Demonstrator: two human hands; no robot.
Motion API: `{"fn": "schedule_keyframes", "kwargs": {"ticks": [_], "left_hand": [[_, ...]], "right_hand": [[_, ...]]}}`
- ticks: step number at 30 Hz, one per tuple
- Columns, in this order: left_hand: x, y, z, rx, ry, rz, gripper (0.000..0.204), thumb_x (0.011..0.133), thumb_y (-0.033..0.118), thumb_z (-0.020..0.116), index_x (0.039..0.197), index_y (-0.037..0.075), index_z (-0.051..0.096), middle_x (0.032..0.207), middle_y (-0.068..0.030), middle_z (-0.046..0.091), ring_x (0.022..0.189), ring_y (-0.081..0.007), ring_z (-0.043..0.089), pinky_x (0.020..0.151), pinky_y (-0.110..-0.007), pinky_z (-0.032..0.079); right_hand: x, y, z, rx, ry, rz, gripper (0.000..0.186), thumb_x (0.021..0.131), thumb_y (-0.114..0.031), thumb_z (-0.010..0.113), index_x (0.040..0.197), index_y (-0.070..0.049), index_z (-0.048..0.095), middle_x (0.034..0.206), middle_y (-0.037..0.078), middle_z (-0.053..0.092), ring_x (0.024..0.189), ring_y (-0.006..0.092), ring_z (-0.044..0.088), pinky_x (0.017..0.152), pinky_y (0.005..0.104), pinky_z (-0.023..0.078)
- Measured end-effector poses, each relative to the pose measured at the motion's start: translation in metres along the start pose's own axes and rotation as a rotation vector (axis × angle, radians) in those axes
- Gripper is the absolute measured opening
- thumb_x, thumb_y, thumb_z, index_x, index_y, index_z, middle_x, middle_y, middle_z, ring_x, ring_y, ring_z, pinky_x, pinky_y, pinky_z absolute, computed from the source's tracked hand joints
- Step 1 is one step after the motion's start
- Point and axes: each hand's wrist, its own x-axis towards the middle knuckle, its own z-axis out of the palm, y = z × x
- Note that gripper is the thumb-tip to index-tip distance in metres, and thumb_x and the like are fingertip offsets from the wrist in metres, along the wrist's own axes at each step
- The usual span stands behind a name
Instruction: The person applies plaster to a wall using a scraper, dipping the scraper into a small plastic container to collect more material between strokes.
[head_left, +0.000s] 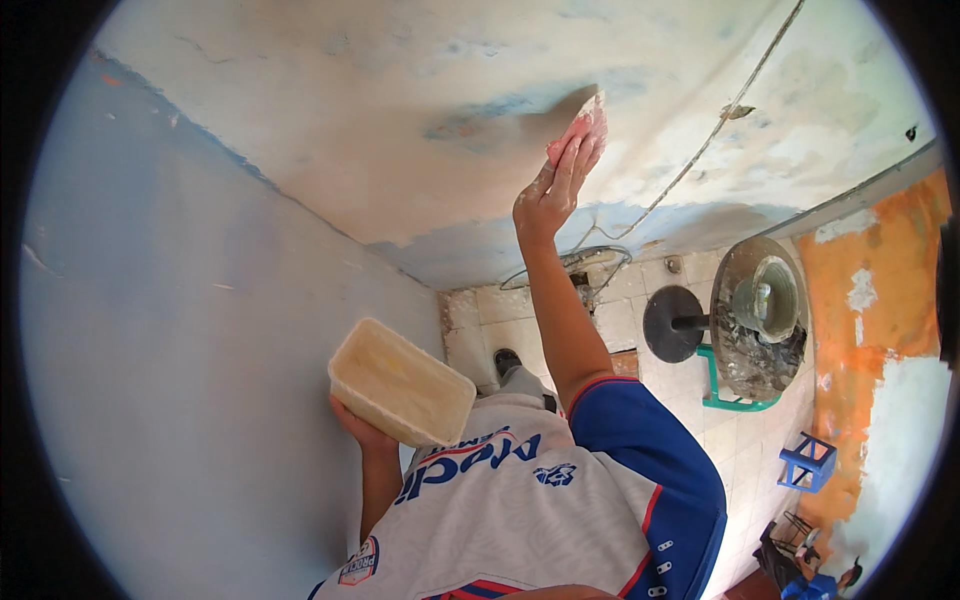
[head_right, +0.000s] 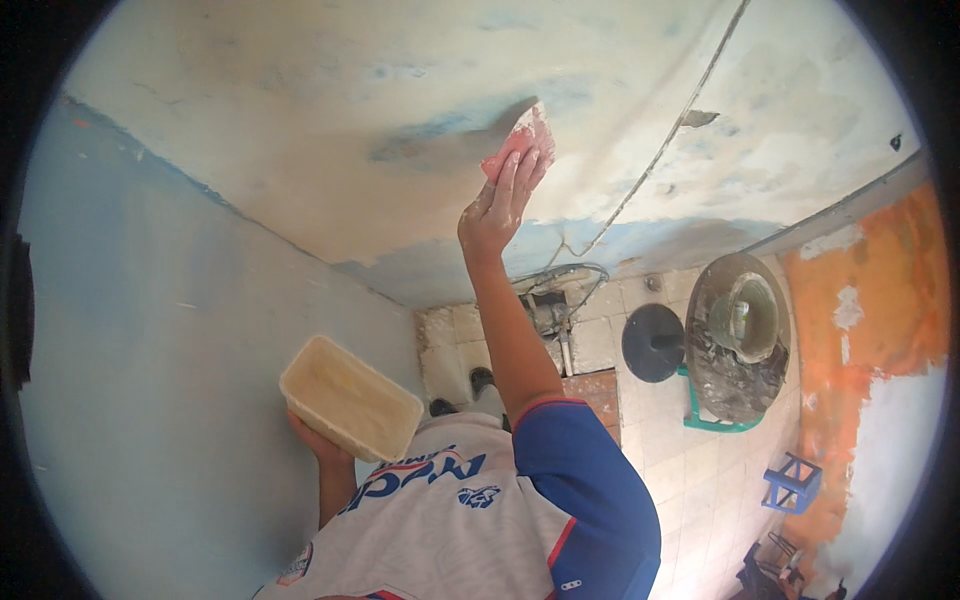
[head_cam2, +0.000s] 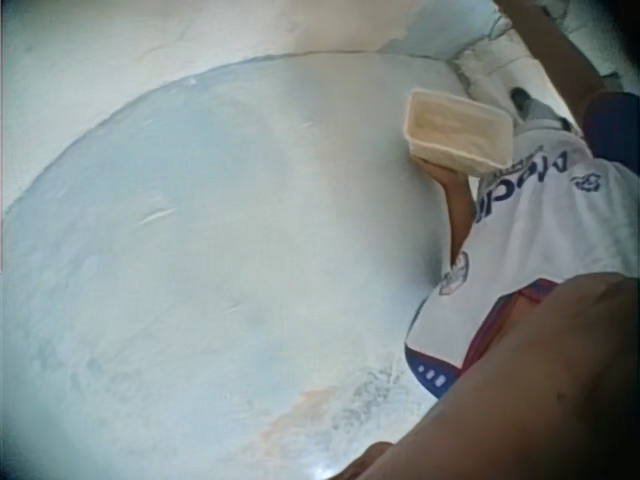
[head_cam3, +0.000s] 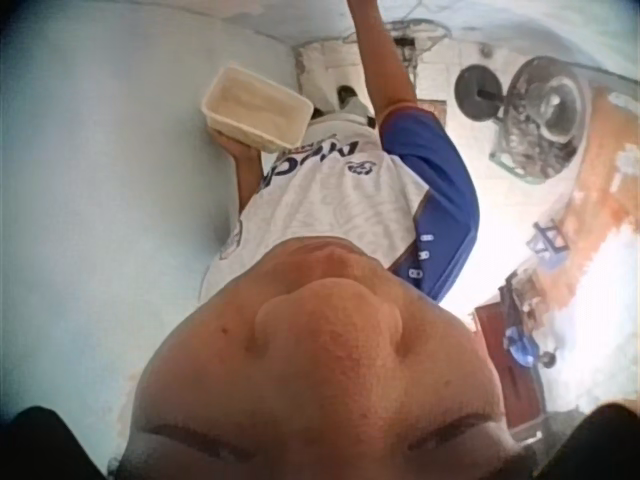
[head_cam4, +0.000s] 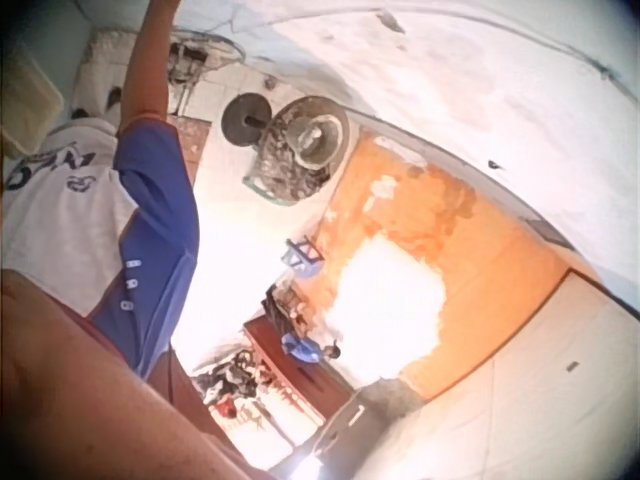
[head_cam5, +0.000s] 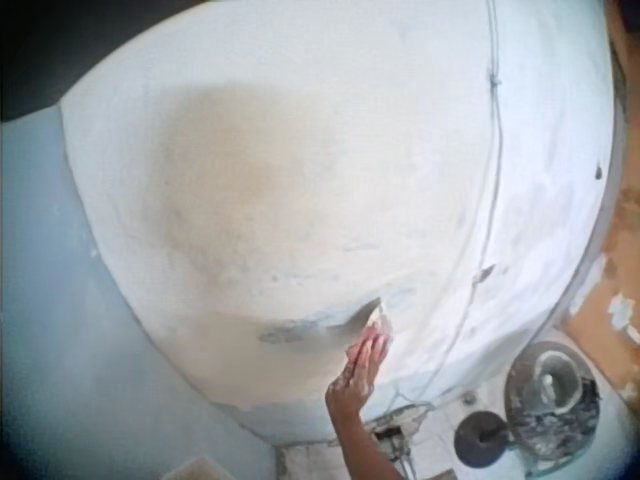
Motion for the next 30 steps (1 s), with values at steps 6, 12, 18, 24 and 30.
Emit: {"fn": "schedule_keyframes", "kwargs": {"ticks": [6,12,18,24,30], "left_hand": [[-0.013,0.01,-0.015,0.001,0.051,0.035,0.072,0.107,0.066,0.028,0.156,0.016,0.046,0.156,-0.0088,0.052,0.139,-0.0322,0.055,0.113,-0.051,0.05],[-0.018,0.008,-0.031,0.011,0.028,0.043,0.074,0.106,0.068,0.031,0.156,0.017,0.047,0.155,-0.0089,0.053,0.139,-0.0329,0.055,0.112,-0.052,0.049],[-0.021,0.006,-0.034,-0.025,0.086,-0.007,0.073,0.105,0.068,0.035,0.155,0.017,0.048,0.152,-0.0086,0.055,0.137,-0.0329,0.056,0.111,-0.052,0.05],[-0.024,0.001,-0.053,0.008,0.113,-0.023,0.074,0.104,0.069,0.037,0.155,0.016,0.048,0.153,-0.009,0.054,0.137,-0.0337,0.056,0.11,-0.053,0.05],[-0.021,-0.013,-0.062,-0.011,0.11,-0.05,0.078,0.102,0.071,0.039,0.157,0.016,0.045,0.155,-0.0104,0.053,0.138,-0.0344,0.055,0.112,-0.053,0.049]], "right_hand": [[-0.023,-0.005,0.022,-0.019,-0.036,-0.15,0.05,0.104,0.002,0.054,0.153,0.007,0.046,0.163,0.034,0.036,0.151,0.0606,0.028,0.121,0.0646,0.031],[-0.072,-0.007,0.06,0.023,-0.036,-0.155,0.05,0.099,0.004,0.055,0.148,0.007,0.052,0.161,0.036,0.039,0.15,0.0629,0.028,0.121,0.0662,0.031],[-0.095,-0.041,0.063,0.136,-0.183,-0.284,0.045,0.101,0.002,0.054,0.146,0.005,0.055,0.158,0.034,0.044,0.149,0.062,0.031,0.121,0.0653,0.032],[-0.071,-0.02,0.061,0.053,0.004,-0.078,0.047,0.106,-0.004,0.051,0.151,0.007,0.05,0.162,0.032,0.039,0.153,0.0541,0.03,0.123,0.0616,0.031],[-0.104,-0.036,0.069,0.133,-0.258,-0.234,0.051,0.098,0.004,0.055,0.149,0.008,0.051,0.162,0.033,0.04,0.152,0.0587,0.028,0.123,0.0623,0.031]]}}
